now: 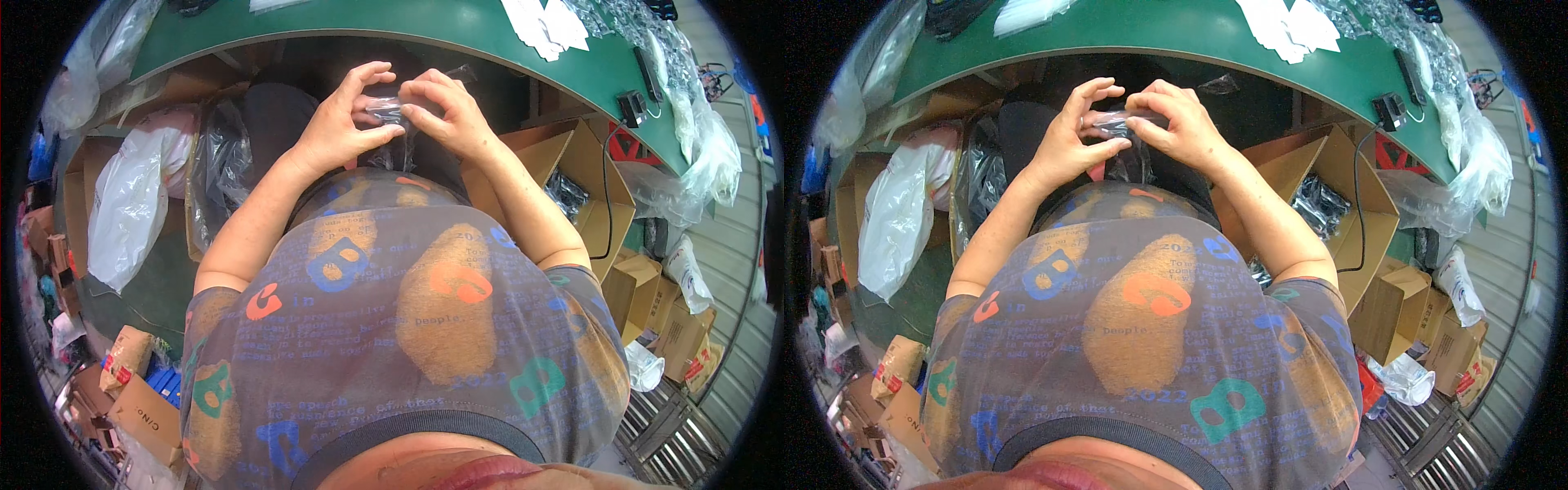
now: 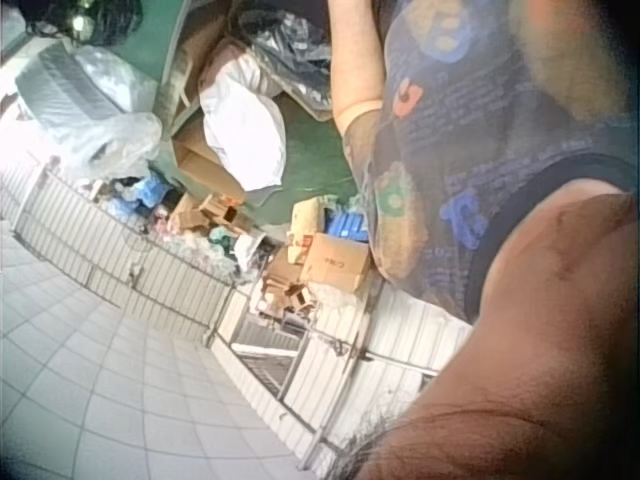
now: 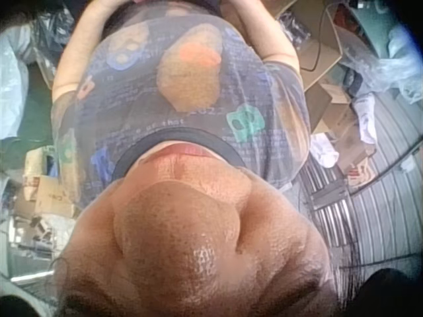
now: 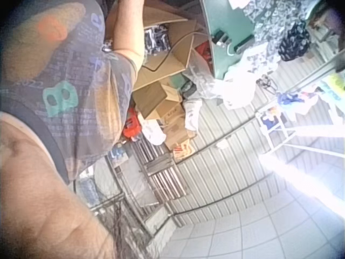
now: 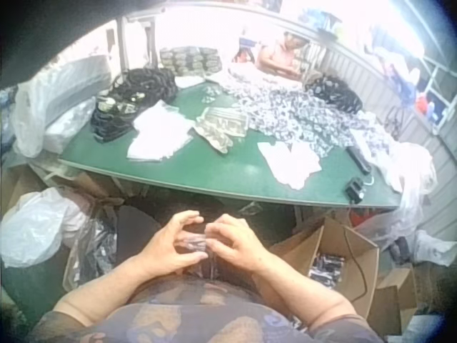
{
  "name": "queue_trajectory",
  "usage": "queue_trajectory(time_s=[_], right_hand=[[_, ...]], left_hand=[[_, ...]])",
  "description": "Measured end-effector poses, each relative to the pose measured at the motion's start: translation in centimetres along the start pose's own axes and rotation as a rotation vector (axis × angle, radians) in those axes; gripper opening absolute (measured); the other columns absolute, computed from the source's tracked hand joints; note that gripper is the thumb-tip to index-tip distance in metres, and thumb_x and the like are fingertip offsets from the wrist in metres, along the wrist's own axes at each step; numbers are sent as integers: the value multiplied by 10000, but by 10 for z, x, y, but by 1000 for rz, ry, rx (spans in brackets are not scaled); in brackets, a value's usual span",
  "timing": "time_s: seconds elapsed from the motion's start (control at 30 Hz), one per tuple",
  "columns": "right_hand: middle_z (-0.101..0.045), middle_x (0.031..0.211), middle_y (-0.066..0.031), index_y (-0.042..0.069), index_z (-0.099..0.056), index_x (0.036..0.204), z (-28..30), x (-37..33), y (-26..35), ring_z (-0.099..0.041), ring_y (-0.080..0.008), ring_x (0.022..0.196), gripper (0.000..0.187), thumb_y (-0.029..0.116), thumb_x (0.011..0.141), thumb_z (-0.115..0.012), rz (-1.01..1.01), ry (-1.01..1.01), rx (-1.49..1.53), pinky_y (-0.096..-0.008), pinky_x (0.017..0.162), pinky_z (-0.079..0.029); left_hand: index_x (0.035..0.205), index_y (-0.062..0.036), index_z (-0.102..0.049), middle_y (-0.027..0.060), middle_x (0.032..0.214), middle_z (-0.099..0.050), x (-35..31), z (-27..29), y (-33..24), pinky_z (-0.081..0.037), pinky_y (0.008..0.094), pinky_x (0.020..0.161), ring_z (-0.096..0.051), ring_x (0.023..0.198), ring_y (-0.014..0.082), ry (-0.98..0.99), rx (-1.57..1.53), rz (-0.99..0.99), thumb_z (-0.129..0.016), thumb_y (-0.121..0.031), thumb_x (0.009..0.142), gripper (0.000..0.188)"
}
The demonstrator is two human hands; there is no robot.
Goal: Packaging swimming goggles into individual plastic zip-lock bags at a warehouse workstation.
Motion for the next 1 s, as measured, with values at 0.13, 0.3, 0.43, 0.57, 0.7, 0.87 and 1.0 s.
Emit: queue_trajectory(time_s=[0.13,0.3,0.43,0.57,0.7,0.87,1.0], right_hand=[[-650,1046,-48,83,-711,1027,6,7,1,-624,-255,1033,154,177,907,-690,112,103,-65,-410,945,-438],[-652,1029,-61,81,-706,1055,3,7,0,-632,-258,991,184,169,894,-694,178,96,-135,-397,893,-458],[-655,1016,-72,74,-700,1043,6,13,1,-636,-265,953,177,174,897,-694,112,147,1,-390,836,-480],[-656,978,-83,57,-706,1000,7,20,0,-638,-277,903,158,175,895,-696,95,198,28,-394,804,-497],[-661,936,-92,38,-726,963,6,21,1,-650,-282,871,158,175,887,-709,197,146,-37,-397,780,-518],[-667,924,-100,15,-722,951,7,26,3,-680,-275,852,170,167,875,-710,87,209,87,-380,752,-546],[-669,926,-105,3,-718,929,4,30,10,-698,-258,843,160,143,854,-700,-2,284,125,-367,752,-562]], left_hand=[[1522,-136,-352,153,1456,-510,0,0,0,-574,336,965,-662,1179,219,23,3,12,-843,-56,808,870],[1518,-143,-367,155,1429,-535,1,-3,0,-583,343,956,-681,1157,225,14,-34,-13,-845,-73,810,856],[1522,-140,-361,152,1439,-527,0,-2,0,-587,342,947,-681,1154,225,11,6,-1,-834,-63,817,852],[1525,-139,-352,154,1442,-526,0,-2,-5,-594,344,937,-682,1150,230,30,-16,13,-826,-61,824,850],[1530,-143,-345,155,1442,-525,1,-6,-4,-596,348,938,-683,1150,237,30,-31,-8,-822,-59,825,855],[1541,-140,-336,143,1460,-520,1,-6,-5,-594,340,938,-684,1152,225,13,-7,-6,-816,-45,821,870],[1551,-138,-332,134,1469,-521,0,-7,-8,-593,336,936,-686,1147,220,7,6,-6,-812,-42,815,883]])
Point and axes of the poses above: each hand's wrist, its own x-axis towards the middle knuckle, its own z-axis out of the back of the hand, y = z × x, the point moved 2 cm from there along x, towards the middle knuckle
